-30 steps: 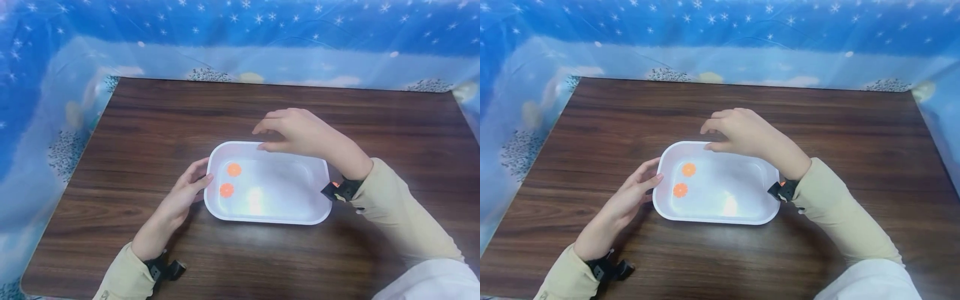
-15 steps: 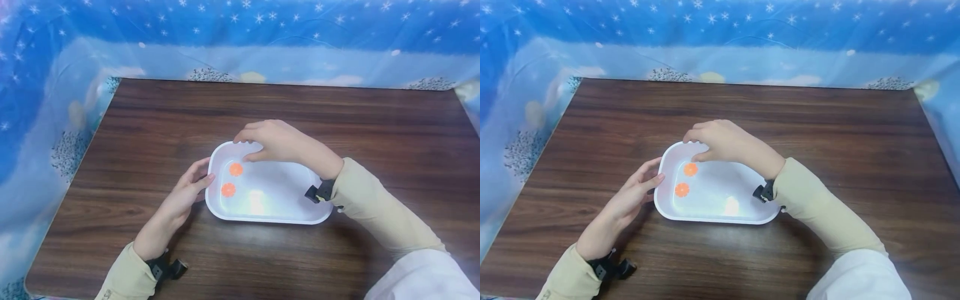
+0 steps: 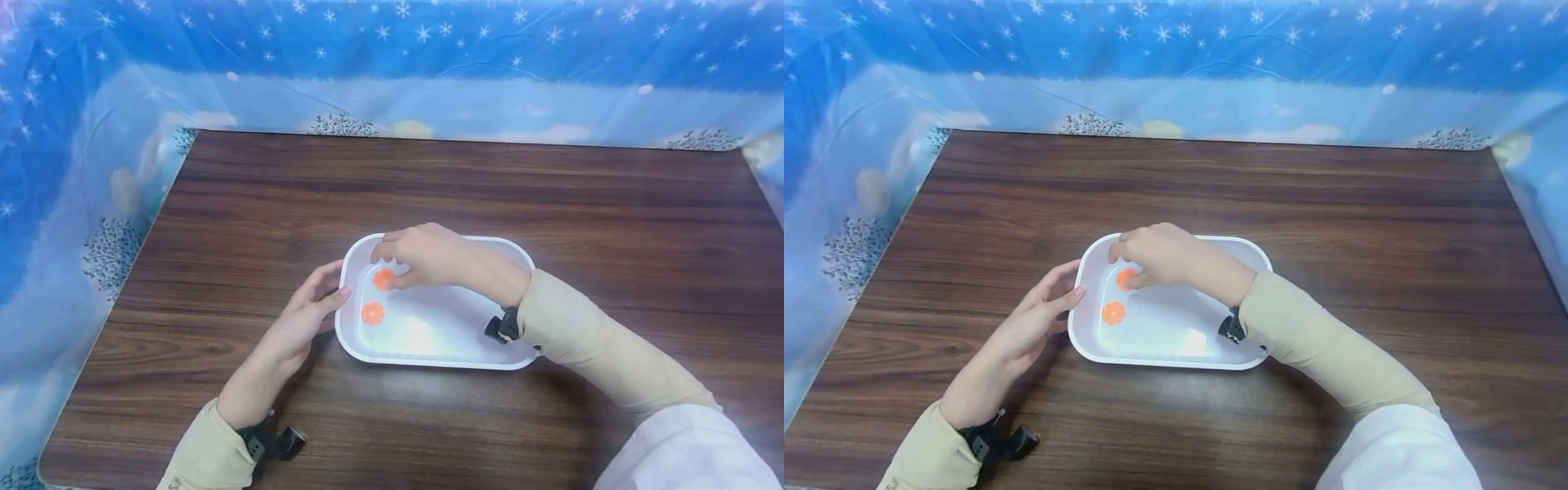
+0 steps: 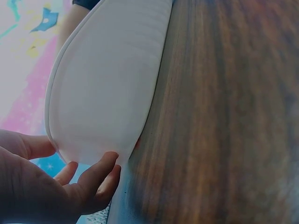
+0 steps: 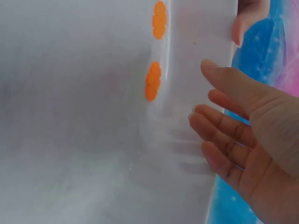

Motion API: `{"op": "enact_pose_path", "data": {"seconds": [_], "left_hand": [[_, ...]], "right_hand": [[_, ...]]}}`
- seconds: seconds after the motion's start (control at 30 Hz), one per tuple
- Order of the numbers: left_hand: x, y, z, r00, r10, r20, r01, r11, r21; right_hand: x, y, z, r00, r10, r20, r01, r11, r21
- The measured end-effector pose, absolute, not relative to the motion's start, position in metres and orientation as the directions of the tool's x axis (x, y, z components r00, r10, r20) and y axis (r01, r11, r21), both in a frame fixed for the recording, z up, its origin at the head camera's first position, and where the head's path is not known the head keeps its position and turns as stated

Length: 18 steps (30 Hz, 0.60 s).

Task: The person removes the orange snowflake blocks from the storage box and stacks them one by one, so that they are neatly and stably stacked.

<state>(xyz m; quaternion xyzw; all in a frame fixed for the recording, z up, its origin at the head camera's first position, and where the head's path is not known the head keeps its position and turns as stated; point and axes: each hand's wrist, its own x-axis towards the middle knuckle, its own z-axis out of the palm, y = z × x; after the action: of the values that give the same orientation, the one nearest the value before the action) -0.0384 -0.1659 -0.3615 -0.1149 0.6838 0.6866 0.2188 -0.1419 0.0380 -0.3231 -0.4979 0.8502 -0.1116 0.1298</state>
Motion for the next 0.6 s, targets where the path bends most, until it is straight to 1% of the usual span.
{"op": "enact_pose_path", "data": {"seconds": [0.13, 0.27, 0.43, 0.5, 0.6], "left_hand": [[-0.038, -0.166, -0.362, -0.874, 0.147, -0.463, -0.464, 0.025, 0.885], [-0.038, -0.167, -0.360, -0.873, 0.147, -0.465, -0.467, 0.021, 0.884], [-0.037, -0.166, -0.359, -0.876, 0.141, -0.462, -0.463, 0.023, 0.886], [-0.037, -0.166, -0.359, -0.876, 0.141, -0.461, -0.462, 0.025, 0.886], [-0.038, -0.166, -0.360, -0.877, 0.139, -0.460, -0.461, 0.028, 0.887]], "right_hand": [[-0.140, 0.034, -0.327, -0.488, -0.860, -0.151, -0.805, 0.510, -0.303], [-0.139, 0.031, -0.332, -0.506, -0.837, -0.208, -0.778, 0.547, -0.310], [-0.137, 0.029, -0.342, -0.495, -0.838, -0.229, -0.774, 0.545, -0.322], [-0.137, 0.027, -0.346, -0.487, -0.846, -0.217, -0.791, 0.532, -0.301], [-0.135, 0.024, -0.350, -0.478, -0.859, -0.185, -0.830, 0.511, -0.226]]}}
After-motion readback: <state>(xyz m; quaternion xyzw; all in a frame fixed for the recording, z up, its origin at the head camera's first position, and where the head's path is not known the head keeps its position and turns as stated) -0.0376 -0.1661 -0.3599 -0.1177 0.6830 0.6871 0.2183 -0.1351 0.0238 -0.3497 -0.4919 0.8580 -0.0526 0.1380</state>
